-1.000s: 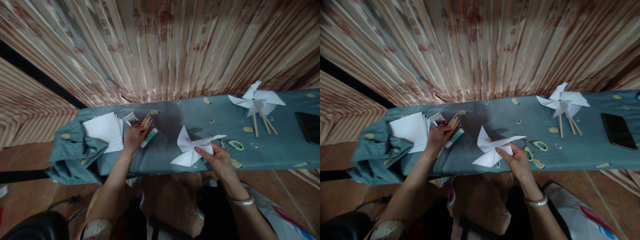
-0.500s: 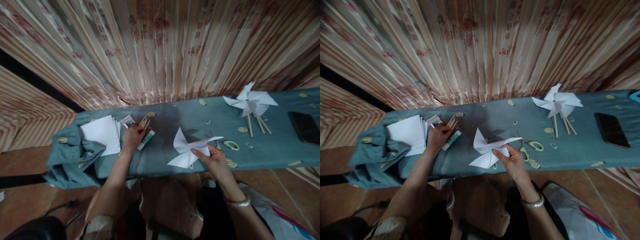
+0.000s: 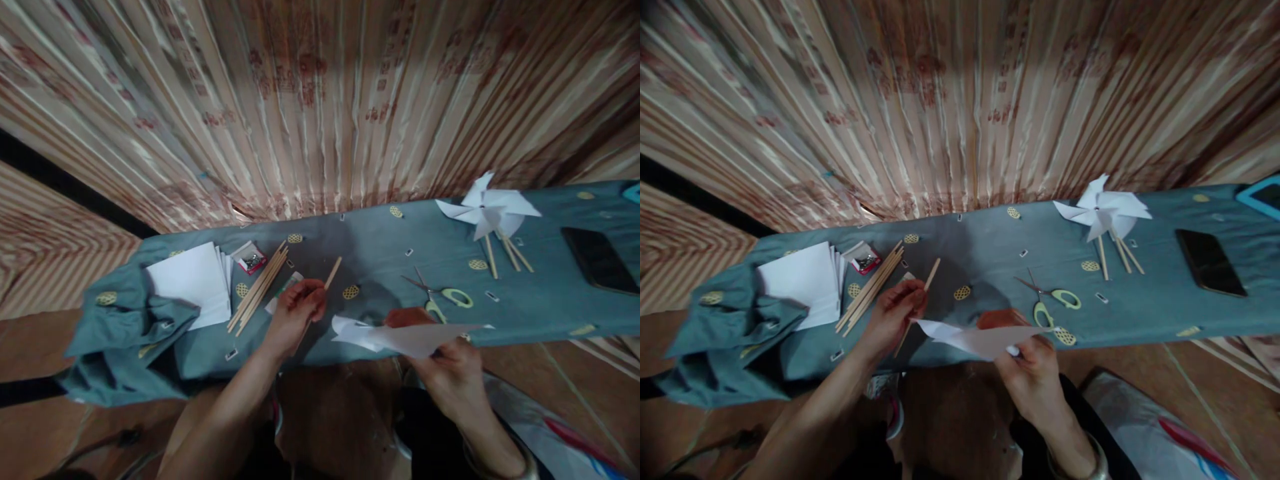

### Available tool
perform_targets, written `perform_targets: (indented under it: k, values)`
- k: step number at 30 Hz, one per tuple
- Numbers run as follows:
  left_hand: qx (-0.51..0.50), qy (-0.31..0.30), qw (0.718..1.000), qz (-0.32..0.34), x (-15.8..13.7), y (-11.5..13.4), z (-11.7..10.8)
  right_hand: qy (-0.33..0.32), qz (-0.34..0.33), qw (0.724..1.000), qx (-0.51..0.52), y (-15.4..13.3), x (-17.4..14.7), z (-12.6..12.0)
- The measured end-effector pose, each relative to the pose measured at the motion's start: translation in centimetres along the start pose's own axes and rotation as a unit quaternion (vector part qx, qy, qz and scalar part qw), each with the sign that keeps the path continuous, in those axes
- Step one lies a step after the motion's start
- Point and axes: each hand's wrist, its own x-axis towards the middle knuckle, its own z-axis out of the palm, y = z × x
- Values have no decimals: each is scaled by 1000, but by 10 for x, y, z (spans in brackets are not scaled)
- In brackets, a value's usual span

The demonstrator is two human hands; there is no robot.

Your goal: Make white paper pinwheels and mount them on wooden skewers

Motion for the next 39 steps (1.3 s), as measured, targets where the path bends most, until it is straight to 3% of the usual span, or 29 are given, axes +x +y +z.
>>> perform_targets:
  k: [4,10,17,22,28,39]
  values:
    - [-15,-49,993,-105,-9,-22,11,-18,-115,992,-49,-5,-1,-5]
    - [7,-61,988,-145,-14,-32,28,-9,-145,984,-107,-8,-1,-9]
    - [86,-84,985,-121,-16,-26,33,2,-131,985,-112,-13,0,-13]
    - [123,-114,982,-88,-18,-20,32,17,-112,992,-61,-10,-2,-15]
    - [135,-151,974,-96,-20,-20,29,23,-117,992,-31,-9,0,-15]
    - [177,-156,970,-64,-19,-17,26,37,-124,989,-68,-6,1,-14]
